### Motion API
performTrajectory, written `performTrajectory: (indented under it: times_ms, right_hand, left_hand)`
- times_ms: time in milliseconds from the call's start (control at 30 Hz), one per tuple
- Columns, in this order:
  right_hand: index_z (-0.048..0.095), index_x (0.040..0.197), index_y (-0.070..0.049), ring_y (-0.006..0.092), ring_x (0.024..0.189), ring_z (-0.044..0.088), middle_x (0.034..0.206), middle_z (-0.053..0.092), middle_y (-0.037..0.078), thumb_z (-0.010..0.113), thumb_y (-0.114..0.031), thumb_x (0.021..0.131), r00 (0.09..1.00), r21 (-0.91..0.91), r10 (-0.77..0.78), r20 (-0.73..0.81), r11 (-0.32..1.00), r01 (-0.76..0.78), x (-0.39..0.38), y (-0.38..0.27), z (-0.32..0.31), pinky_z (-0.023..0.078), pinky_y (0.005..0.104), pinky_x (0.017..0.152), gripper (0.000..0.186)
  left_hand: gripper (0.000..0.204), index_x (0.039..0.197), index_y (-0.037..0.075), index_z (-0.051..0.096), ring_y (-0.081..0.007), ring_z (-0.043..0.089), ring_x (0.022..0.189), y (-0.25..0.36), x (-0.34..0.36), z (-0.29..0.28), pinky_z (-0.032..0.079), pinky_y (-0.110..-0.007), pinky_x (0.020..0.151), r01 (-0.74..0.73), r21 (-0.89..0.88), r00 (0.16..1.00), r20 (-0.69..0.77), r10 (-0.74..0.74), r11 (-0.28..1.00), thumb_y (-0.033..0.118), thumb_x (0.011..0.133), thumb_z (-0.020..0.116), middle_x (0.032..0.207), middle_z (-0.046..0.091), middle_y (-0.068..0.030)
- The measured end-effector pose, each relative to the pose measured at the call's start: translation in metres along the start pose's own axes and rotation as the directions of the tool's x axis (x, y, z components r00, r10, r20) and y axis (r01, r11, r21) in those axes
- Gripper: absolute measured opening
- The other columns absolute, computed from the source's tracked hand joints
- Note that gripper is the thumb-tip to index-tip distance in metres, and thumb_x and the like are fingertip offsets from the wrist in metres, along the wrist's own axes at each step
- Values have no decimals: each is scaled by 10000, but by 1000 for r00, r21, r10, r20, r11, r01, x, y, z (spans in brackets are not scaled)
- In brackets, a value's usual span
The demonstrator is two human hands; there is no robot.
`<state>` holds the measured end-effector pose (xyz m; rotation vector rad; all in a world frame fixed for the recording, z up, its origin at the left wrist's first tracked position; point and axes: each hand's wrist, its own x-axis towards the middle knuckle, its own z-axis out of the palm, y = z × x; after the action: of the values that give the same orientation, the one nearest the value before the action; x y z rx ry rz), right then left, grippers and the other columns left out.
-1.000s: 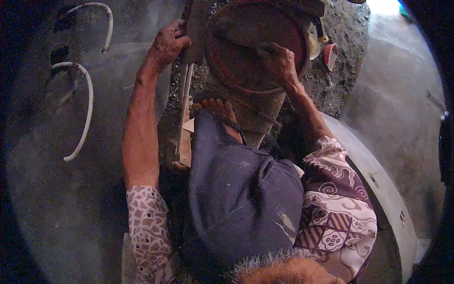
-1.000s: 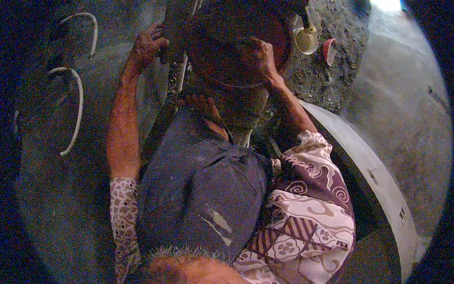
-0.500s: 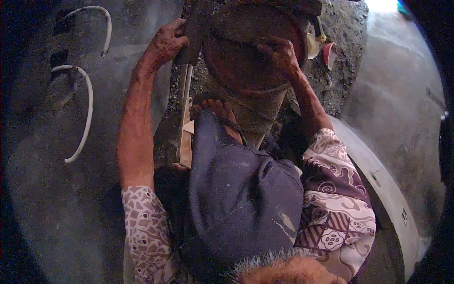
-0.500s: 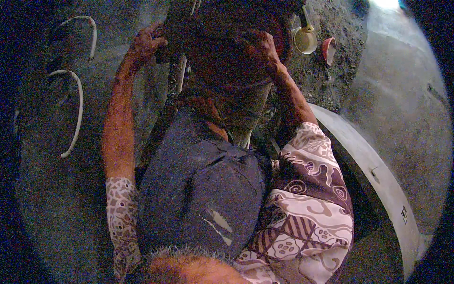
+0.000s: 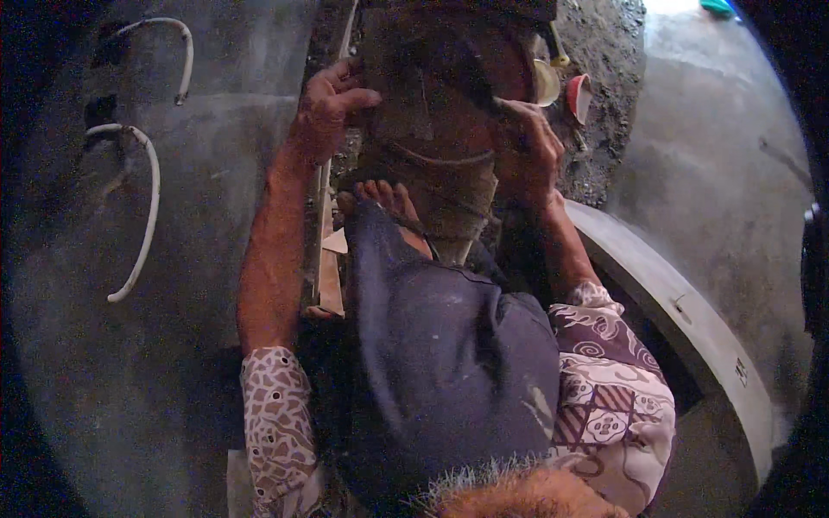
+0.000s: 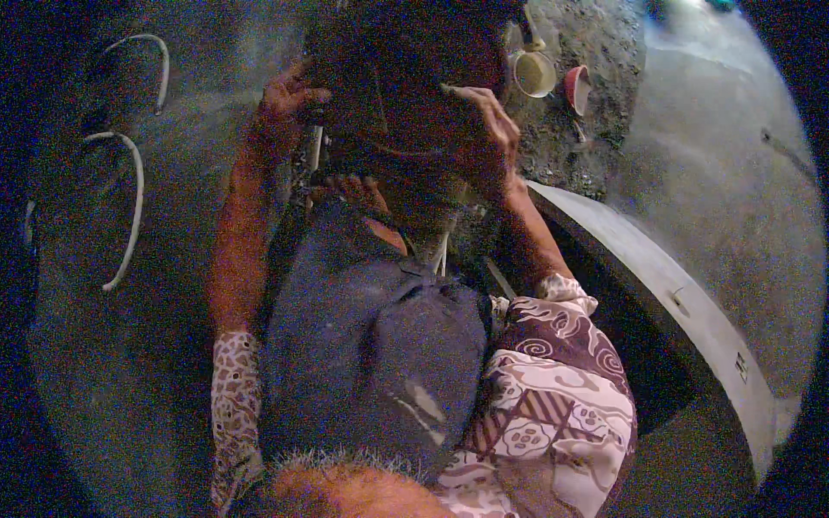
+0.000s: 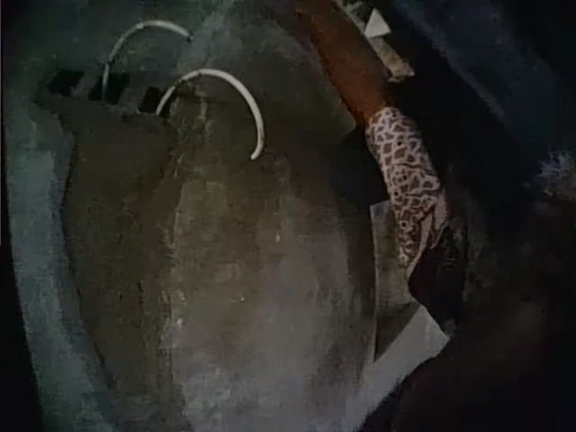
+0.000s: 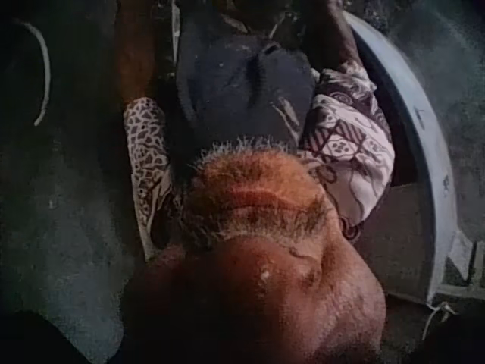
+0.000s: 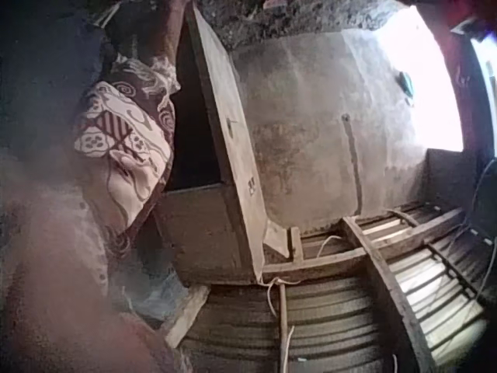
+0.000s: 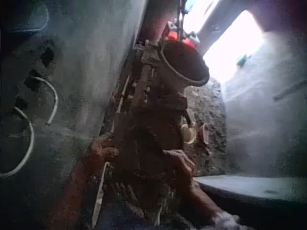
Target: Apply plaster to a concrete wall around electrical conduits using a trowel and hawk.
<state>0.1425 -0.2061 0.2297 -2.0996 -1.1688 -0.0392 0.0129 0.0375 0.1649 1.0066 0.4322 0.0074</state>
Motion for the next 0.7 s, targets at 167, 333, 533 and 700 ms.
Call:
performTrajectory:
  times_ms: [167, 333, 533, 700]
  right_hand:
    - [619, 1009, -16, 280, 837, 656, 925, 652, 162, 680, -5, 792, 996, -149, -45, -78, 988, 33, -10, -3, -5, 515, 330, 748, 225]
    - [634, 1009, -26, 258, 831, 660, 921, 666, 141, 676, 21, 794, 989, -168, -54, -139, 985, 30, 0, -7, -4, 520, 327, 727, 224]
    - [637, 994, -27, 250, 841, 661, 923, 670, 130, 673, 27, 797, 989, -155, -65, -132, 987, 44, 6, -18, -16, 516, 319, 739, 208]
    - [638, 980, -34, 245, 825, 660, 912, 668, 131, 668, -24, 820, 978, -159, -50, -202, 987, 18, 0, -18, -26, 512, 318, 721, 162]
  left_hand:
    - [449, 1201, -1, 536, -168, 618, 932, 4, 4, 13, 520, -320, 830, 34, -47, 998, 52, -32, 998, 64, 767, 630, 1061, 648, -85]
    - [444, 1191, -6, 532, -174, 618, 940, 2, 25, 17, 527, -320, 816, -52, -95, 996, 63, 58, 994, 52, 763, 633, 1060, 647, -94]
    - [457, 1198, -10, 527, -174, 613, 950, 9, 15, 28, 497, -317, 848, -59, -10, 996, 71, 59, 998, 62, 760, 636, 1097, 638, -96]
    - [469, 1216, -3, 525, -170, 612, 946, 20, 7, 37, 494, -313, 845, -101, -36, 985, 139, 105, 994, 72, 768, 640, 1116, 635, -97]
